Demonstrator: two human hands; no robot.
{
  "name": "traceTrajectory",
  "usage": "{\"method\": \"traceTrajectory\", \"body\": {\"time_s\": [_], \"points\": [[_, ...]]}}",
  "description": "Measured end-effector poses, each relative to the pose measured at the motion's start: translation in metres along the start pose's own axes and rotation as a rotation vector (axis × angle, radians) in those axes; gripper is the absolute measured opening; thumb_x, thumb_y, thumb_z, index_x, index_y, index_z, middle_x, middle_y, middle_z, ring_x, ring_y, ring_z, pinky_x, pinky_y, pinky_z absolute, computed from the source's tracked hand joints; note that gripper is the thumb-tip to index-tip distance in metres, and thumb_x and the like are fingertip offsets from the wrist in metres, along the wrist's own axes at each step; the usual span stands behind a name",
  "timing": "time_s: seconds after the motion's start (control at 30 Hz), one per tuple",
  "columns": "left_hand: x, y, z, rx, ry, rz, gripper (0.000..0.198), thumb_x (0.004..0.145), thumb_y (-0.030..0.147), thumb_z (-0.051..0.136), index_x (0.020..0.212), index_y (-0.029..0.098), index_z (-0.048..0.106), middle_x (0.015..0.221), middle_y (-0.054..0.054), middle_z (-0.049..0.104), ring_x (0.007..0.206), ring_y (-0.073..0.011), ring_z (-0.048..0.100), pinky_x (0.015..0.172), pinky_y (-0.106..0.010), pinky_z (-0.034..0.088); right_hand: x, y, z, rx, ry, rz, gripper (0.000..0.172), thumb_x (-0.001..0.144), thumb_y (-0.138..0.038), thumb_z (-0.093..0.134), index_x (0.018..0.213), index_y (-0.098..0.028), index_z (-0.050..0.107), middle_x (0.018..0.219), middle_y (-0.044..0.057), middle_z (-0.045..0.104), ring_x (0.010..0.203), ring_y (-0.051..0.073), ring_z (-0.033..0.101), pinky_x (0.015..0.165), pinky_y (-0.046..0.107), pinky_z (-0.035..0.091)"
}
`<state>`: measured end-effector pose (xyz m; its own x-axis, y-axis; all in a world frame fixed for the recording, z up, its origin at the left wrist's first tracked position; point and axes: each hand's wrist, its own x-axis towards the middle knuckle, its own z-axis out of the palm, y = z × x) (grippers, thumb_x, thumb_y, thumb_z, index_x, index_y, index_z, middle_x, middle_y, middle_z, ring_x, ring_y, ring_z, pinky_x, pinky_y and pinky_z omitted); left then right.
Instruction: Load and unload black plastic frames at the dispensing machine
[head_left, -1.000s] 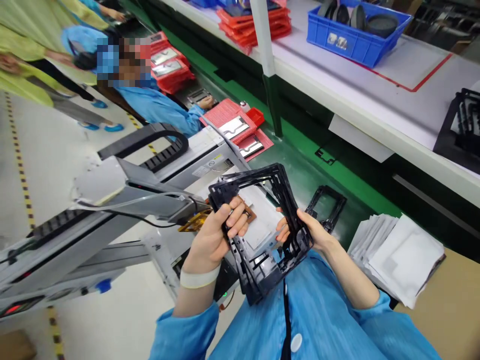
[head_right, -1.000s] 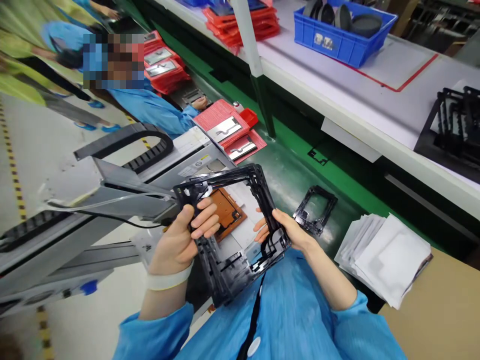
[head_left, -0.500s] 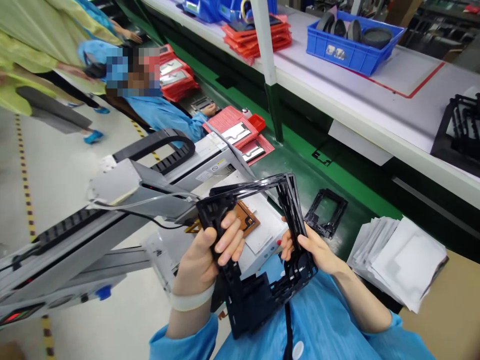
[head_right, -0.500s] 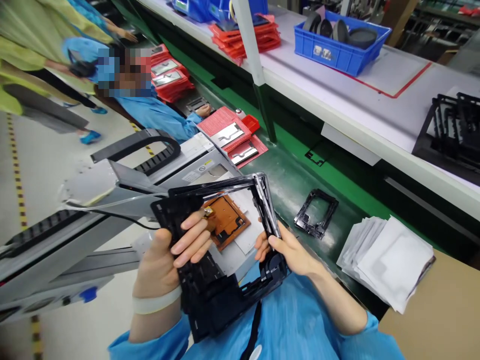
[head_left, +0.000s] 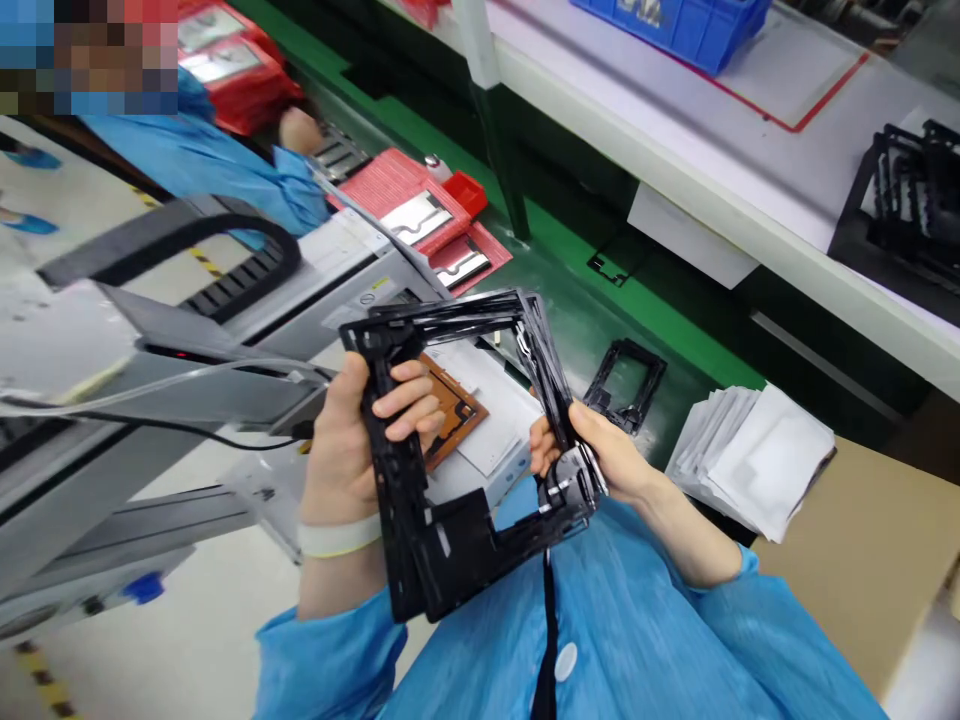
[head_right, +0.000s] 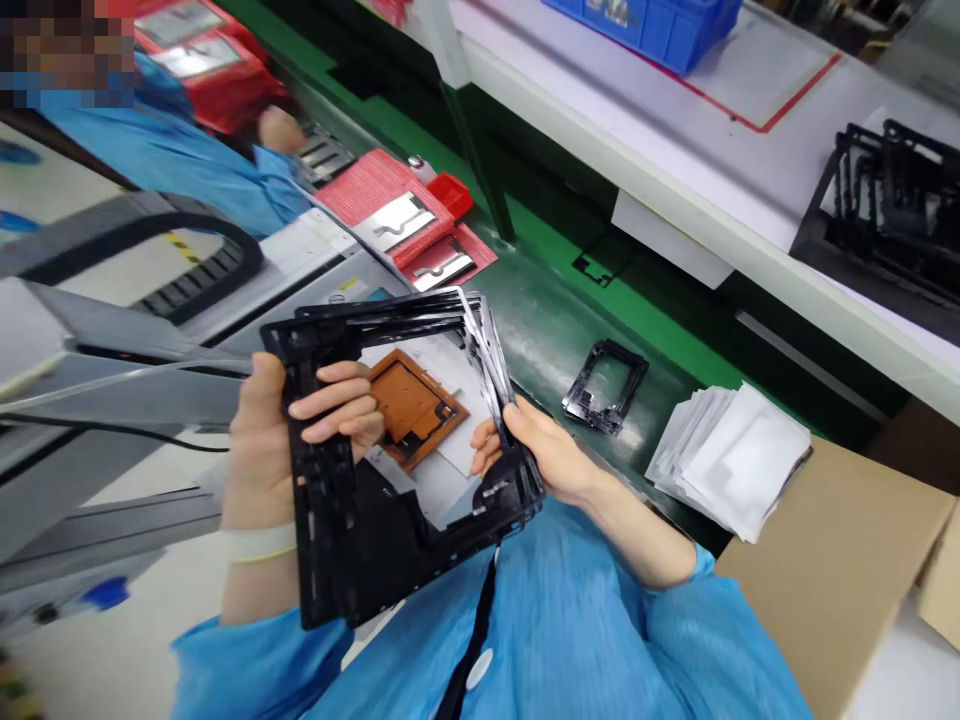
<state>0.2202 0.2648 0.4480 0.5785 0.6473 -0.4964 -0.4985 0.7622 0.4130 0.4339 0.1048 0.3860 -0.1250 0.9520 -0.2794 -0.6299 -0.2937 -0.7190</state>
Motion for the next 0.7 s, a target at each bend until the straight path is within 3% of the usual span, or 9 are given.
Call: {"method": "traceTrajectory", "body": {"time_s": [0.07,0.13,0.37,0.53,0.7], "points": [[0.009,-0.001,0.008,-0.025,0.104,-0.017,0.047,0.118,0.066,0.051,0.094,0.026,0.043,0.056,0.012,0.044,0.039,-0.0060,0.039,0.048,-0.020,0.049,0.006,-0.002,-0.002,0.011,0.029,0.037,0.071,0.092,-0.089,0.073,0.109,-0.021,0.066,0.093,0.004,0.079,0.081,0.016,0.074,0.075,0.030,0.065],[0.015,-0.002,0.013,-0.012,0.161,-0.027,0.052,0.118,0.071,0.039,0.093,0.026,0.043,0.055,0.011,0.044,0.039,-0.0063,0.036,0.047,-0.020,0.048,0.009,-0.003,-0.004,0.018,0.040,0.061,0.070,0.092,-0.089,0.075,0.109,-0.022,0.065,0.093,0.003,0.079,0.079,0.015,0.073,0.073,0.029,0.066],[0.019,-0.004,0.020,-0.020,0.177,-0.028,0.057,0.119,0.073,0.027,0.093,0.025,0.045,0.056,0.010,0.045,0.040,-0.0057,0.035,0.048,-0.019,0.047,0.009,-0.007,-0.003,0.021,0.057,0.052,0.062,0.096,-0.082,0.076,0.109,-0.023,0.062,0.096,0.002,0.078,0.086,0.016,0.076,0.071,0.028,0.066],[0.019,-0.007,0.035,-0.025,0.177,-0.029,0.063,0.119,0.074,0.020,0.088,0.024,0.043,0.054,0.011,0.042,0.037,-0.0034,0.032,0.043,-0.017,0.040,0.010,-0.009,-0.007,0.052,0.089,0.029,0.058,0.094,-0.073,0.084,0.111,-0.022,0.063,0.106,0.005,0.081,0.089,0.016,0.077,0.075,0.028,0.066],[0.027,-0.009,0.038,0.043,0.165,-0.063,0.065,0.121,0.070,0.018,0.087,0.022,0.048,0.055,0.011,0.042,0.037,-0.0034,0.036,0.044,-0.017,0.040,0.013,-0.004,-0.017,0.049,0.162,0.021,0.051,0.098,-0.058,0.082,0.130,-0.021,0.067,0.113,0.006,0.083,0.091,0.016,0.078,0.081,0.029,0.066]]}}
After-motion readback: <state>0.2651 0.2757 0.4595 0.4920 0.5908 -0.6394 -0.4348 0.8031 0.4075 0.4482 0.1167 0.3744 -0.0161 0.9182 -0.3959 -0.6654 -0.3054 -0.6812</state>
